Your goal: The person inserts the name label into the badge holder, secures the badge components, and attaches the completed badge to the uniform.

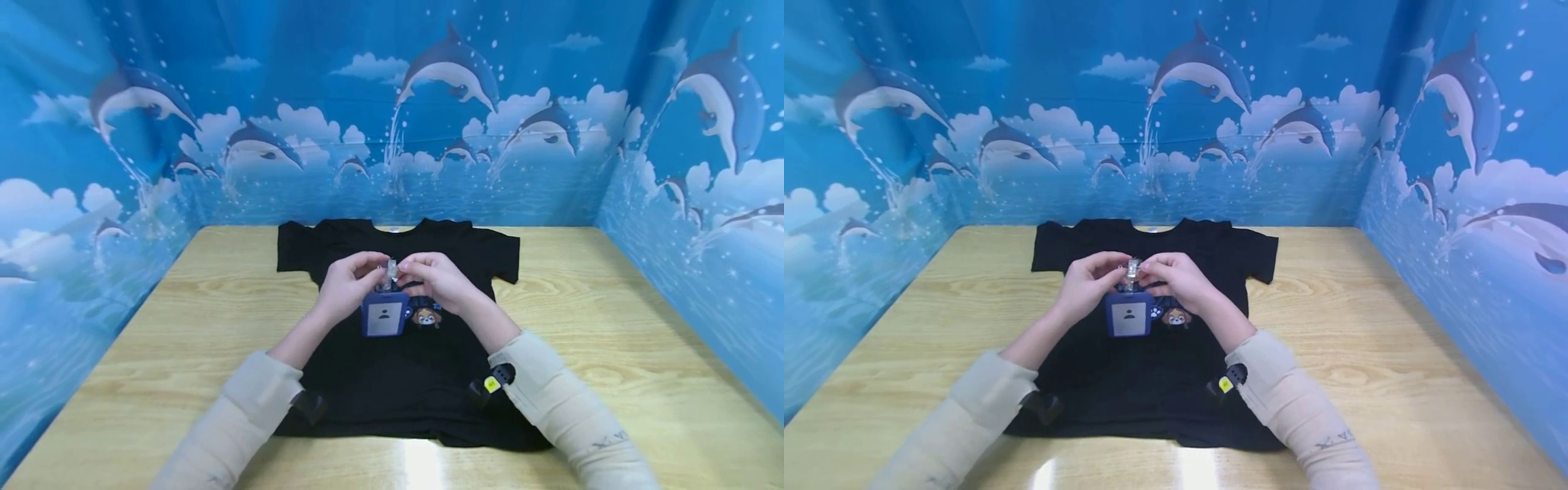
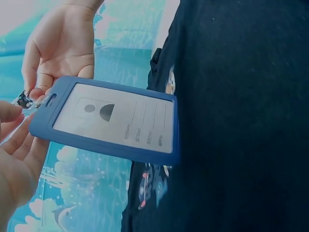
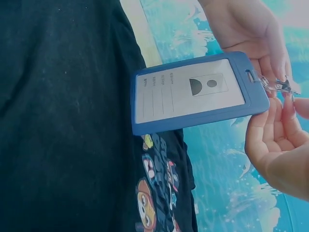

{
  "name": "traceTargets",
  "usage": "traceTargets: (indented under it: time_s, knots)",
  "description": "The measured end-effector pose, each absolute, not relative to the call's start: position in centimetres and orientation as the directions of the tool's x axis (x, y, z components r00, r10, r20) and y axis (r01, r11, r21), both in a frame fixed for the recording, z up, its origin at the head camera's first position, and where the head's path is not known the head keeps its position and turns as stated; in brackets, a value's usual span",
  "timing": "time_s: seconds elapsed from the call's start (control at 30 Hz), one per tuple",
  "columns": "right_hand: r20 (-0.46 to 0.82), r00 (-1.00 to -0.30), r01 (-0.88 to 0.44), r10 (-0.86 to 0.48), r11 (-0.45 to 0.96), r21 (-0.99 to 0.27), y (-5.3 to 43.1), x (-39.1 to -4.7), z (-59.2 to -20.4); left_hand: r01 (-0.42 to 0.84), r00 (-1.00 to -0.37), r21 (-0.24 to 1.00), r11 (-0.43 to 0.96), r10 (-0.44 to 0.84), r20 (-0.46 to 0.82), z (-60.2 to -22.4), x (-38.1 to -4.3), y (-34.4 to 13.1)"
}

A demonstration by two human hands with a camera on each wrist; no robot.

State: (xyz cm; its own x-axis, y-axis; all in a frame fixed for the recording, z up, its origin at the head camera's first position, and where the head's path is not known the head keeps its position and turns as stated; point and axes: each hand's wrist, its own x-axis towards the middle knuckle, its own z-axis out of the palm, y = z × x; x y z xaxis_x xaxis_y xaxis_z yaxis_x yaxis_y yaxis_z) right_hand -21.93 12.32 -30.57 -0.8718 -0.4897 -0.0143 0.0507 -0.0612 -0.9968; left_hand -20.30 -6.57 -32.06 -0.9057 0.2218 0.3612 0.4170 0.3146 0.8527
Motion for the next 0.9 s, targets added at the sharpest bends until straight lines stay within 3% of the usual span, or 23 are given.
traceTargets:
  time_s: [0.4,0.9]
  knots:
    - [-0.113,-0.859,0.182,-0.500,-0.090,-0.979,10.4,-24.1,-31.0,0.345,-0.938,0.876,0.338,0.150,0.312,-32.6,-21.5,-7.9]
    - [-0.179,-0.893,0.268,-0.412,-0.169,-0.948,8.3,-27.0,-32.1,0.259,-0.966,0.890,0.376,0.090,0.243,-33.1,-23.9,-9.2]
